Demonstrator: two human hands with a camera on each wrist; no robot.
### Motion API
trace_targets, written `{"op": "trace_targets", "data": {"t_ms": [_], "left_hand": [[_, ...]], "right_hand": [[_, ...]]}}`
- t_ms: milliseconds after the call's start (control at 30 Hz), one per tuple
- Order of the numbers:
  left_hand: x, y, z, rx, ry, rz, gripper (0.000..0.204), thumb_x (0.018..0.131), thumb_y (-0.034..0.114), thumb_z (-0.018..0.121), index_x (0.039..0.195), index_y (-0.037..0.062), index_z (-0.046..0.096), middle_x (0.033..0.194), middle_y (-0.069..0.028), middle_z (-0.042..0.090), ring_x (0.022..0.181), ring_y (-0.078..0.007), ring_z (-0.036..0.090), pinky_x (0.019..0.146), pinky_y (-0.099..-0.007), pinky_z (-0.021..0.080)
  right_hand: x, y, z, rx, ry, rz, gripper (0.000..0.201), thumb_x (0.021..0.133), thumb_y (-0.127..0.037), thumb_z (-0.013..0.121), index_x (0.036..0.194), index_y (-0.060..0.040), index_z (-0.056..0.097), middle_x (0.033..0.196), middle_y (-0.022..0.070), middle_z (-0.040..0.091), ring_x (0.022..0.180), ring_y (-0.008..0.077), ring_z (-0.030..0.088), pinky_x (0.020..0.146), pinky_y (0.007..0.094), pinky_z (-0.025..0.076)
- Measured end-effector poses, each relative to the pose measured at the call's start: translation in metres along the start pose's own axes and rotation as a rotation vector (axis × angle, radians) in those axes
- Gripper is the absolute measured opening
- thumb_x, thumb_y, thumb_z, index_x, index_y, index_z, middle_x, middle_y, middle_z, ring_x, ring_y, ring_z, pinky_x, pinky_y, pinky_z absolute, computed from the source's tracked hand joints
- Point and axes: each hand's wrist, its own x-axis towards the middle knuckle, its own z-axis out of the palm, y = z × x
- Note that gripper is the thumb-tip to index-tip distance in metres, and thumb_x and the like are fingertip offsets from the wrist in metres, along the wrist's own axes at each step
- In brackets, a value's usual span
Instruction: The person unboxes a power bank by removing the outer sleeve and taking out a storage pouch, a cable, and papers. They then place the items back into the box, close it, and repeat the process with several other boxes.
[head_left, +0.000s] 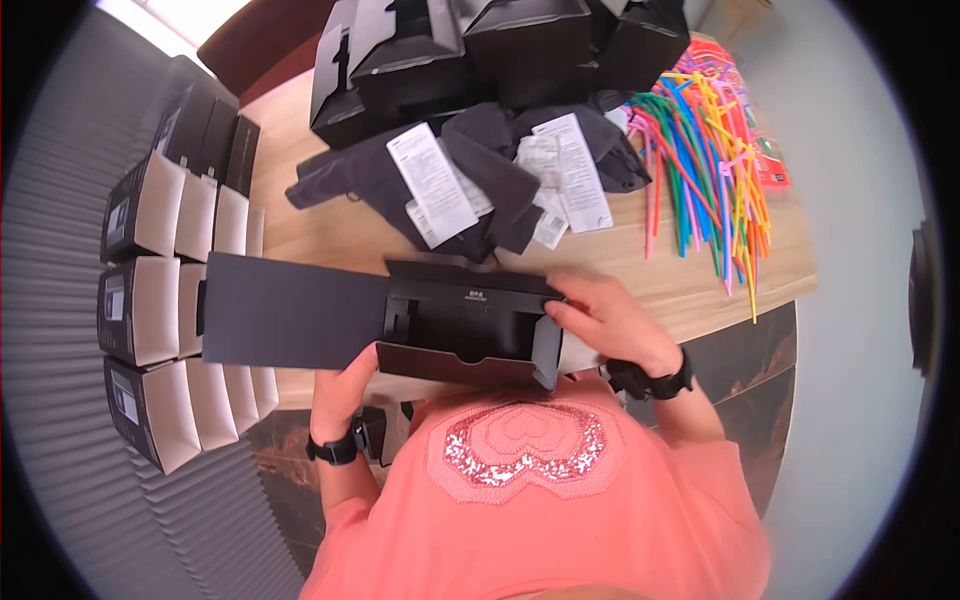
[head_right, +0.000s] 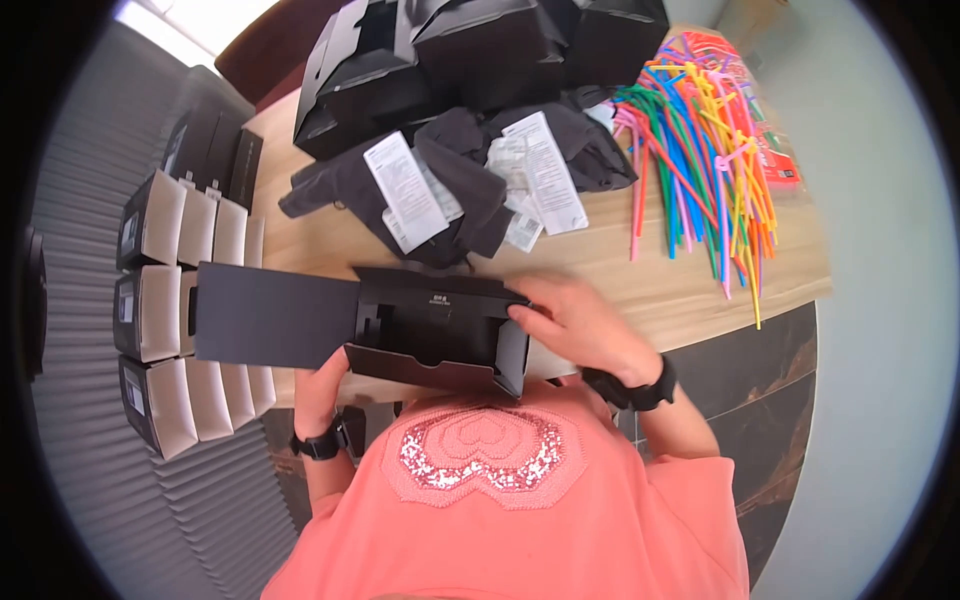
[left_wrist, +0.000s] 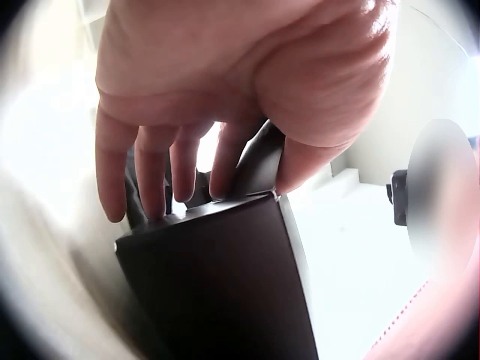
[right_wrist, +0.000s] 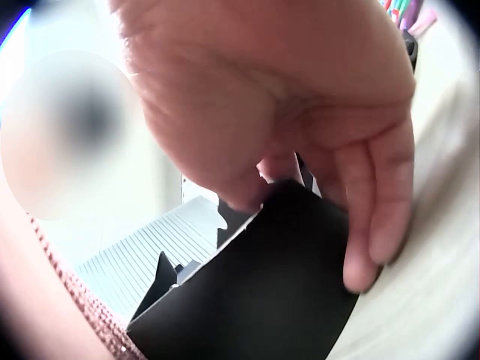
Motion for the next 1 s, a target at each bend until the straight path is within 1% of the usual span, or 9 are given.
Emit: {"op": "trace_targets", "data": {"t_ms": [267, 500, 600, 667, 733, 800, 867, 967, 1000], "left_hand": [[0.000, 0.026, 0.004, 0.245, 0.386, 0.385, 0.042, 0.098, 0.015, 0.050, 0.134, -0.0056, 0.050, 0.130, -0.0114, 0.057, 0.118, -0.0206, 0.054, 0.100, -0.0335, 0.042], [0.022, 0.079, 0.004, 0.532, 0.286, 0.568, 0.082, 0.099, 0.065, 0.042, 0.136, -0.0070, 0.051, 0.131, -0.0183, 0.058, 0.121, -0.0303, 0.056, 0.103, -0.0386, 0.040], [0.036, 0.095, 0.006, 0.084, -0.074, 0.737, 0.088, 0.097, 0.070, 0.040, 0.144, -0.0043, 0.043, 0.143, -0.0155, 0.050, 0.131, -0.0268, 0.048, 0.111, -0.0402, 0.036], [0.034, 0.096, 0.013, 0.446, 0.465, 0.411, 0.099, 0.092, 0.075, 0.045, 0.149, -0.0053, 0.034, 0.150, -0.0173, 0.042, 0.139, -0.0267, 0.040, 0.117, -0.0397, 0.028], [0.052, 0.099, 0.013, 0.144, 0.377, 0.747, 0.115, 0.084, 0.073, 0.061, 0.155, -0.0032, 0.014, 0.154, -0.0188, 0.031, 0.137, -0.0286, 0.042, 0.115, -0.0393, 0.032], [0.049, 0.106, 0.029, -0.062, 0.432, 0.542, 0.124, 0.074, 0.074, 0.071, 0.157, 0.0045, 0.011, 0.153, -0.0199, 0.033, 0.141, -0.0304, 0.039, 0.106, -0.0435, 0.044], [0.049, 0.102, 0.028, -0.118, 0.326, 0.543, 0.109, 0.084, 0.064, 0.068, 0.158, 0.0068, 0.010, 0.153, -0.0188, 0.033, 0.137, -0.0329, 0.043, 0.098, -0.0445, 0.050], [0.065, 0.105, 0.010, -0.295, 0.362, 0.411, 0.066, 0.102, 0.018, 0.054, 0.156, 0.0083, 0.018, 0.137, -0.0128, 0.052, 0.119, -0.0199, 0.057, 0.093, -0.0358, 0.052], [0.068, 0.104, 0.006, -0.292, 0.378, 0.411, 0.066, 0.102, 0.018, 0.054, 0.156, 0.0083, 0.018, 0.137, -0.0128, 0.052, 0.119, -0.0199, 0.057, 0.093, -0.0358, 0.052]], "right_hand": [[-0.013, -0.017, 0.008, 0.105, 0.263, -0.136, 0.016, 0.090, -0.004, 0.057, 0.101, 0.0008, 0.067, 0.088, 0.0173, 0.066, 0.082, 0.0362, 0.065, 0.073, 0.0415, 0.052], [-0.008, -0.030, -0.003, 0.042, 0.394, -0.192, 0.016, 0.089, -0.003, 0.057, 0.101, 0.0024, 0.066, 0.089, 0.0189, 0.066, 0.082, 0.0377, 0.066, 0.073, 0.0418, 0.053], [0.002, -0.043, -0.010, 0.043, 0.417, -0.250, 0.016, 0.088, -0.002, 0.058, 0.101, 0.0025, 0.066, 0.089, 0.0191, 0.066, 0.080, 0.0380, 0.065, 0.071, 0.0421, 0.053], [0.013, -0.055, -0.017, -0.020, 0.455, -0.273, 0.014, 0.088, -0.004, 0.059, 0.099, 0.0017, 0.066, 0.087, 0.0181, 0.066, 0.079, 0.0378, 0.065, 0.070, 0.0431, 0.052], [0.028, -0.065, -0.018, -0.045, 0.507, -0.322, 0.014, 0.087, -0.004, 0.060, 0.099, 0.0010, 0.067, 0.084, 0.0169, 0.065, 0.076, 0.0367, 0.065, 0.067, 0.0429, 0.052], [0.040, -0.074, -0.015, -0.064, 0.561, -0.368, 0.014, 0.087, -0.005, 0.062, 0.098, 0.0003, 0.067, 0.082, 0.0157, 0.064, 0.074, 0.0356, 0.065, 0.064, 0.0427, 0.053], [0.051, -0.081, -0.011, -0.119, 0.571, -0.383, 0.015, 0.085, -0.006, 0.065, 0.098, -0.0003, 0.068, 0.077, 0.0128, 0.061, 0.066, 0.0326, 0.065, 0.058, 0.0411, 0.053], [0.059, -0.083, 0.000, -0.136, 0.576, -0.466, 0.016, 0.084, -0.007, 0.067, 0.098, 0.0005, 0.068, 0.075, 0.0113, 0.060, 0.060, 0.0306, 0.064, 0.051, 0.0383, 0.051], [0.060, -0.084, 0.003, -0.142, 0.559, -0.480, 0.016, 0.084, -0.007, 0.067, 0.098, 0.0006, 0.068, 0.075, 0.0111, 0.060, 0.060, 0.0303, 0.064, 0.050, 0.0375, 0.051]]}}
